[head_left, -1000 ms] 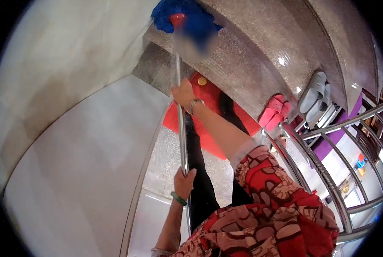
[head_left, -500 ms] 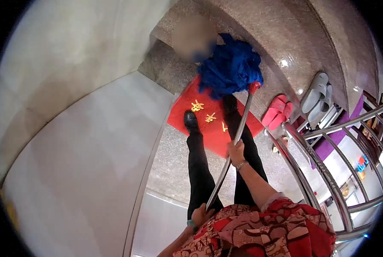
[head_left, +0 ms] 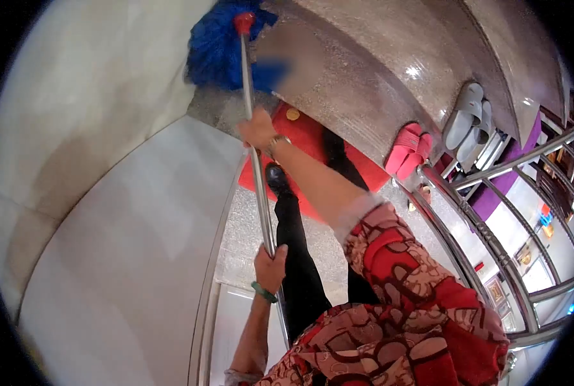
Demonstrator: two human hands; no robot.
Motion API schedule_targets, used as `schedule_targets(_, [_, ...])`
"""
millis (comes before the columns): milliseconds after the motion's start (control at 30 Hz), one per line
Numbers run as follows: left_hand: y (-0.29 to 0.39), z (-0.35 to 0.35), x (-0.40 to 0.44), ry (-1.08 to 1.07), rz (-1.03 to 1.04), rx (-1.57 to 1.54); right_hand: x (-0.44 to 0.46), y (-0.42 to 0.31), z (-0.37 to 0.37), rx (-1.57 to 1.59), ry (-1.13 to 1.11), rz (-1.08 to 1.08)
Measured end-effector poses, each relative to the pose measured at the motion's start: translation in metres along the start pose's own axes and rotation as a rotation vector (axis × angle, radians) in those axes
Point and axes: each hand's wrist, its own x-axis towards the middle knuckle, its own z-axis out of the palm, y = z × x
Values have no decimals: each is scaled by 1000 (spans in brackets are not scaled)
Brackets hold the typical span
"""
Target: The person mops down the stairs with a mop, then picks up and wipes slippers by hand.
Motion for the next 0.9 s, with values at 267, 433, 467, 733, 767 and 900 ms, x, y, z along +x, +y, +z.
schedule_targets(267, [-31,37,-58,-235,116,189,-90,79,-104,263,236,45])
schedule_targets(433, [-106,60,-88,-476,197,89,-161,138,-147,450,355,33])
schedule_targets(467, [-103,58,-91,-475,201,93,-177,126,-153,441,453,132])
schedule_targets(733, [-59,44,-83,-516,161,201,-157,140,-156,452,445,176])
schedule_targets(767, [-54,42,-82,-429,185,172,-145,141,-148,464,395,82])
schedule_targets(900, [-37,32,-66,-194,160,152,-107,60,-105,525,158,16])
